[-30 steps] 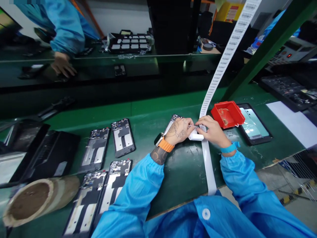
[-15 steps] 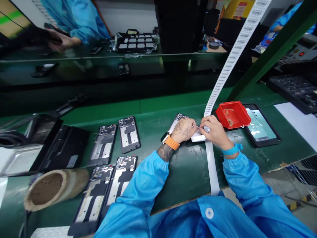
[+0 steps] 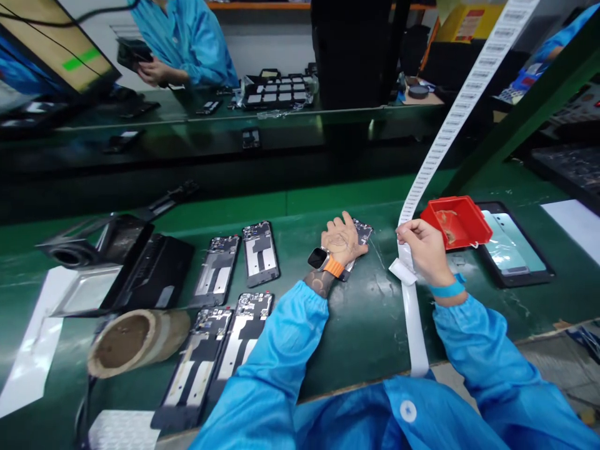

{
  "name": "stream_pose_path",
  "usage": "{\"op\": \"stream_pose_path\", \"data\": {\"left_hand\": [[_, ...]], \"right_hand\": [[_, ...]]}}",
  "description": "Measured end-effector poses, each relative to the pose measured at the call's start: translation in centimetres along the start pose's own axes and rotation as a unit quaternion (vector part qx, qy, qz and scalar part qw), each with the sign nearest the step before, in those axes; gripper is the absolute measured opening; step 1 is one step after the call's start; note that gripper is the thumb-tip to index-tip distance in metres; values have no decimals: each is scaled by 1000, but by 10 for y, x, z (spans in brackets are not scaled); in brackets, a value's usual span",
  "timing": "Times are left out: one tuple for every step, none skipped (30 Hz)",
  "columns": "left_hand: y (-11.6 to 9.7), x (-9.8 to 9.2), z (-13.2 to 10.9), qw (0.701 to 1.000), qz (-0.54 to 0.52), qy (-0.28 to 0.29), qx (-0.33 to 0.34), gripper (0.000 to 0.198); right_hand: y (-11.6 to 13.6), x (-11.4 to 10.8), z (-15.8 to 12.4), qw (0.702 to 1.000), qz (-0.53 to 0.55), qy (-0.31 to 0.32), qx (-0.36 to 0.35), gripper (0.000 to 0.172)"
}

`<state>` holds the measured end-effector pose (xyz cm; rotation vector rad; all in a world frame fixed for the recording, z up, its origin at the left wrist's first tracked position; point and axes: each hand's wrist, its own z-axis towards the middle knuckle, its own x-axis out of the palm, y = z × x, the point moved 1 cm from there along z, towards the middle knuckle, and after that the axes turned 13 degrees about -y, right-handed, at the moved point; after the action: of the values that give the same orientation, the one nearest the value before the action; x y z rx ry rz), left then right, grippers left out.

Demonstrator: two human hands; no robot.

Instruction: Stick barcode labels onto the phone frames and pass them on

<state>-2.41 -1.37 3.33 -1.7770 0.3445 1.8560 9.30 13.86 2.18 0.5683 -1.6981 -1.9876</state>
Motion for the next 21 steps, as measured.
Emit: {"op": "stream_pose_path", "data": {"left_hand": [[-3,1,-1,1000,-3,-3,4,95],[-6,0,-2,1000,-9,-5,3,87],[-8,-1,-3,1000,-21,-7,0,80],[-10,-2,-3,999,-40,-10,-7,73],[-11,-4,-3,997,-70,-18,-17,69],[-12,-6,-3,992,-115,-29,-31,69],[-14,-7,-3,982,-177,-39,-51,70],[-16,-7,-3,962,-260,-45,-74,69],[-18,-7,-2,927,-359,-42,-97,65],[-21,-5,-2,876,-468,-22,-117,59],[-25,-3,-2,807,-575,11,-136,50],[-28,-1,-3,726,-668,49,-157,41],[-31,0,-3,641,-740,88,-181,35],[-34,0,-4,561,-792,122,-205,31],[-36,0,-5,494,-826,149,-227,31],[-37,-1,-6,440,-848,168,-242,33],[-38,-3,-7,401,-864,180,-247,38],[-39,-6,-8,374,-875,191,-242,46],[-40,-8,-9,355,-882,203,-234,54],[-41,-9,-10,341,-887,212,-229,60],[-42,-10,-10,331,-888,223,-228,64]], "right_hand": [[0,2,-2,1000,14,0,8,19],[0,4,-4,1000,26,-2,15,19],[-1,6,-6,999,34,-3,21,20],[-1,8,-8,999,42,-3,24,21],[-1,10,-11,999,49,2,24,22],[-1,12,-14,998,58,11,19,22],[0,14,-17,997,68,23,9,23],[2,17,-21,996,81,34,-6,23],[5,18,-24,994,98,43,-24,24],[8,20,-27,991,116,47,-42,23],[11,20,-29,989,132,46,-58,23],[14,20,-30,986,144,40,-71,23],[16,20,-31,985,151,30,-79,22],[18,19,-31,984,156,18,-83,21],[19,18,-30,984,158,6,-85,20],[20,16,-29,983,159,-6,-88,19],[20,15,-28,983,159,-18,-91,19],[20,13,-26,983,156,-28,-93,20],[19,12,-25,984,147,-34,-93,21],[18,11,-24,986,135,-35,-90,22],[18,10,-23,989,121,-31,-84,22]]}}
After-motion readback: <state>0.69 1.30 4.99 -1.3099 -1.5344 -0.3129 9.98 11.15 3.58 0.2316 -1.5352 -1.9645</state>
